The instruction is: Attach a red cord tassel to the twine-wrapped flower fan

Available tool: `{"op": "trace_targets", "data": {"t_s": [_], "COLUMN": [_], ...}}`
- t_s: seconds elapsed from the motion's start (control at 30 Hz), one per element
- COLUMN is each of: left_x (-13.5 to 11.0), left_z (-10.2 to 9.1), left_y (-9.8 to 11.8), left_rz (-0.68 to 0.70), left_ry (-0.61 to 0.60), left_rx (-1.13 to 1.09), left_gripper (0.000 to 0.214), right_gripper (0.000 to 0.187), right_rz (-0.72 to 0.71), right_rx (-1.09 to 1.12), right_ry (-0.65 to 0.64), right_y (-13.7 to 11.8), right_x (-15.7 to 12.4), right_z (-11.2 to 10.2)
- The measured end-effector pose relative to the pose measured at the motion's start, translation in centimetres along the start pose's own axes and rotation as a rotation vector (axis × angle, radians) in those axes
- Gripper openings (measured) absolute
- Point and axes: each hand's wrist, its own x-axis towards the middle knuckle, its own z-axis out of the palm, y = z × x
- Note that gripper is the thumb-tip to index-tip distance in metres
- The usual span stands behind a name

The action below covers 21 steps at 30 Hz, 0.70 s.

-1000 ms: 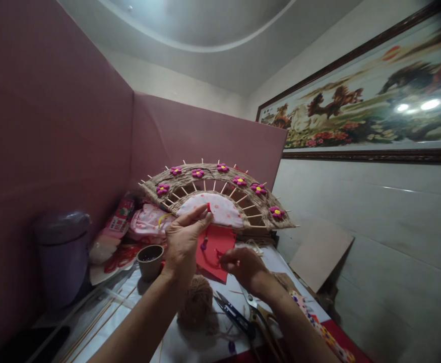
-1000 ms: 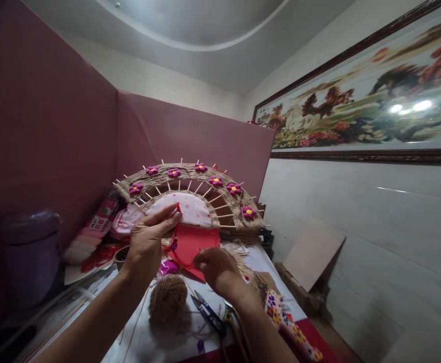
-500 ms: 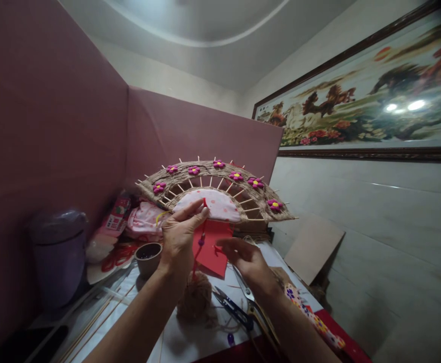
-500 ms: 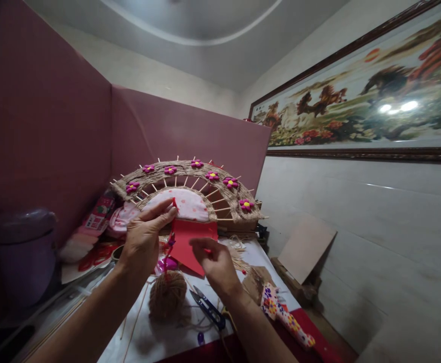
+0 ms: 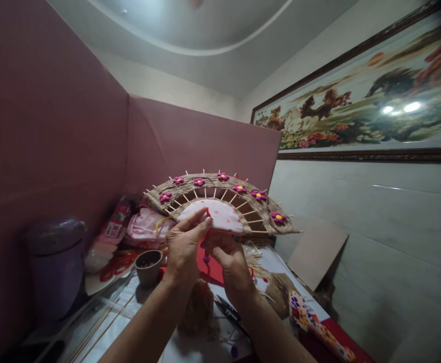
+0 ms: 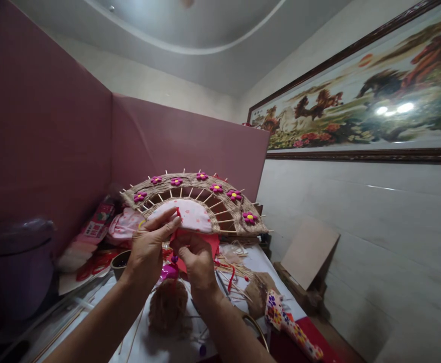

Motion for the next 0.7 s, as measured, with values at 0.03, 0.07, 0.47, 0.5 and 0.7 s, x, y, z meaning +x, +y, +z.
{"op": "trace_targets", "data": {"t_s": [0.03, 0.07, 0.47, 0.5, 0.7], "left_x": [0.1, 0.1, 0.0, 0.0, 0.3], "left_z": [-0.1, -0.1, -0.2, -0.2, -0.7], "left_y": [-0.1, -0.1, -0.8, -0.9, -1.9], "left_rz": [-0.001, 0.0, -0.062, -0.064, -0.084], "left_ry": [0.005, 0.01, 0.032, 0.032, 0.046], "left_rx": [0.002, 0.004, 0.009, 0.008, 0.063], "left_gripper": [0.036, 0.036, 0.04, 0.04, 0.042], "right_gripper": [0.009, 0.009, 0.017, 0.017, 0.034], "right_rz": [0.014, 0.035, -0.125, -0.124, -0.029], "right_rx": [-0.013, -0.019, 0.131, 0.136, 0.233], "right_ry": [0.001, 0.0, -0.068, -0.03, 0.119], "right_y": [0.0, 0.0, 0.1, 0.1, 0.0], "right_x": [-0.1, -0.2, 0.5, 0.5, 1.6], "right_z": [-0.1, -0.3, 0.0, 0.0, -0.3]}}
